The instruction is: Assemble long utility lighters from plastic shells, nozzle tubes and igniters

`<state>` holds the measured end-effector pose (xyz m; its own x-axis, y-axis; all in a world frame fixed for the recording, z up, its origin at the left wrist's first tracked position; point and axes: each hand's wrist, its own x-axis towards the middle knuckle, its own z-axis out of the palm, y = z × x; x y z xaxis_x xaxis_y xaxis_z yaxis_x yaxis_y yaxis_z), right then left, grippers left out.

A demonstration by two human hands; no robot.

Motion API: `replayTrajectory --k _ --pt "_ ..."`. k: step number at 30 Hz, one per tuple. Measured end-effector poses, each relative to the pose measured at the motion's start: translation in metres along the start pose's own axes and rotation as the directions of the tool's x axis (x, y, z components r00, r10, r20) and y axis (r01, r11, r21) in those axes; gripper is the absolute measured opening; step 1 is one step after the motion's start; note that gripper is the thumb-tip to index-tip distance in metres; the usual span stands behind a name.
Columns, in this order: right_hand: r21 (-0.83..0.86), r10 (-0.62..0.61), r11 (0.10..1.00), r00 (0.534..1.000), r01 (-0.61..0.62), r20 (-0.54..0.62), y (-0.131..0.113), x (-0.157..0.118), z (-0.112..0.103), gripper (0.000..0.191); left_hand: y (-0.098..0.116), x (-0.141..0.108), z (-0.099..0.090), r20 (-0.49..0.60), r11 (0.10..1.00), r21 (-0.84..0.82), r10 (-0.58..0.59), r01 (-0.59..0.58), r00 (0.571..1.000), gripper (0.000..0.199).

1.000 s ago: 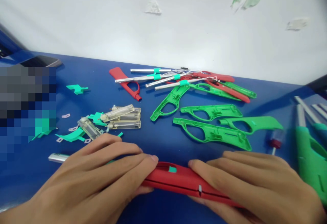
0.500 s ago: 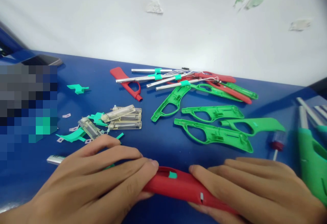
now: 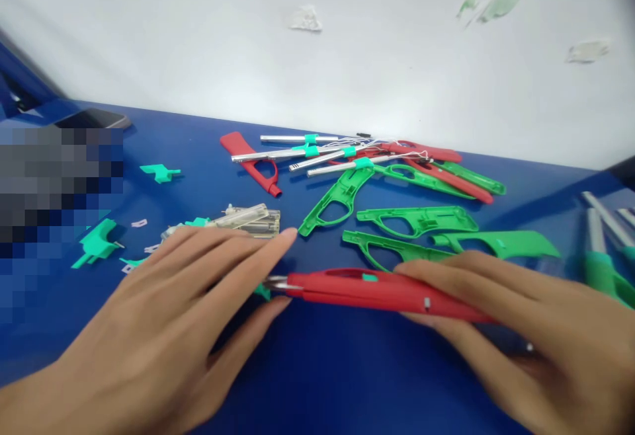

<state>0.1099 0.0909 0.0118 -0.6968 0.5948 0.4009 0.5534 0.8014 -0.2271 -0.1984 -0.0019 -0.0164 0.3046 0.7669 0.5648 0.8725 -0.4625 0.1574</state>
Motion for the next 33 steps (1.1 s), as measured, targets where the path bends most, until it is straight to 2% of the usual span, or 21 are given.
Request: replayTrajectory --k 3,7,12,18,22,26,31,33 --pt "0.021 0.085 0.996 0.996 -0.084 -0.024 0.002 0.002 -0.001 0.021 -0.005 0.007 0.0 -0.003 0.998 0.059 0.001 -0.001 1.0 0.044" --pt "0.078 0.132 0.988 0.991 -0.131 -0.005 0.0 -0.001 0.002 0.018 -0.006 0.011 -0.005 -0.027 0.998 0.058 0.038 -0.036 0.999 0.029" --pt "0.081 0.203 0.977 0.979 -0.2 -0.035 -0.002 -0.019 0.01 0.024 -0.002 0.013 -0.008 -0.045 0.996 0.03 0.083 -0.081 0.996 0.026" --pt "0.096 0.212 0.974 0.976 -0.207 -0.05 0.001 -0.03 0.015 0.03 0.001 0.014 -0.009 -0.024 0.994 -0.005 0.11 -0.11 0.994 0.024" --pt "0.113 0.228 0.968 0.973 -0.223 -0.031 0.001 -0.03 0.015 0.031 0.003 0.009 -0.009 0.004 0.995 -0.015 0.104 -0.103 0.995 0.034" --pt "0.11 0.188 0.977 0.982 -0.183 -0.033 0.003 -0.032 0.017 0.032 0.004 0.008 -0.007 0.045 0.995 -0.021 0.103 -0.102 0.994 0.028" --pt "0.071 0.089 0.994 0.995 -0.087 -0.033 0.005 -0.027 0.017 0.032 0.008 0.012 -0.011 0.002 0.991 -0.101 0.088 -0.087 0.996 0.02" --pt "0.068 0.028 0.997 0.999 -0.026 -0.027 0.003 -0.021 0.014 0.029 0.008 0.009 -0.014 0.026 0.992 -0.092 0.093 -0.09 0.995 0.022"
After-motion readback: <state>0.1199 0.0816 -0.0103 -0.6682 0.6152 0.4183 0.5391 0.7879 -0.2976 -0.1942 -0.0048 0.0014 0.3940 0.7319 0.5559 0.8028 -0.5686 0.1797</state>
